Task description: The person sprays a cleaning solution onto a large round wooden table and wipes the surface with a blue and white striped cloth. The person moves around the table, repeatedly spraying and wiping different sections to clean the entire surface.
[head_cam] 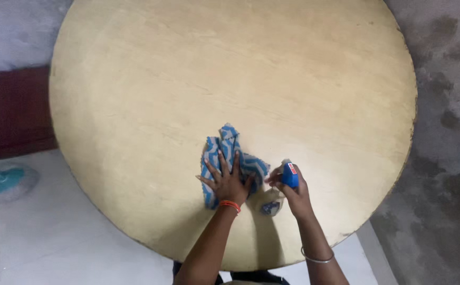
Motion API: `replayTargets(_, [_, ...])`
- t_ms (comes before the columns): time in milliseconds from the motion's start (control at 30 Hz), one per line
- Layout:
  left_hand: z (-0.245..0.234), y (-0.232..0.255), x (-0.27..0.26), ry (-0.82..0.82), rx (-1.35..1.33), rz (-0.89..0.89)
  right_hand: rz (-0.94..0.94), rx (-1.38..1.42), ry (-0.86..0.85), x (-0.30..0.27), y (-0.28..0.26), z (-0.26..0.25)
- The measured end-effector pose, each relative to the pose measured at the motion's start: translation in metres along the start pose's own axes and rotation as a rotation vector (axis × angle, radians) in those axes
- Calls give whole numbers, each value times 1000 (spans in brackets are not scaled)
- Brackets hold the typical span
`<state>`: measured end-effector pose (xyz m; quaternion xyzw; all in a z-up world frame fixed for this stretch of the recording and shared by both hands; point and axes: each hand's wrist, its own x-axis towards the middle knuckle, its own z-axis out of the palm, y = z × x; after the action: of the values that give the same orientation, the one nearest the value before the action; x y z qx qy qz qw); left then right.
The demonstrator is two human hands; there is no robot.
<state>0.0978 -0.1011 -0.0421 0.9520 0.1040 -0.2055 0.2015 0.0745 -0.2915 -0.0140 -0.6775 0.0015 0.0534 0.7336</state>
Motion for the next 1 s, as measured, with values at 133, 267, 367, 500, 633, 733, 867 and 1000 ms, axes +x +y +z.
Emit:
replayTargets(133, [15,-6,33,219,86,200,201,11,187,13,9,-3])
replayTargets(267, [37,-13,74,416,12,381,243,-73,308,24,11,-5])
replayTargets(367, [30,-15,105,454,-4,472,299,-97,316,32,10,-1])
replayTargets(500, [23,-13,116,381,36,476,305,-70,264,35,9,-3])
replayTargets(633, [25,-18,84,415,-3,445,372,-185,318,28,20,-9])
replayTargets(733, [35,-25,29,207,177,468,370,-70,209,38,49,-39])
replayTargets(867, [36,-34,-8,96,116,552,423,338,26,33,88,-93])
replayTargets(1000, [51,-16,29,285,4,581,447,475,25,38,131,-111])
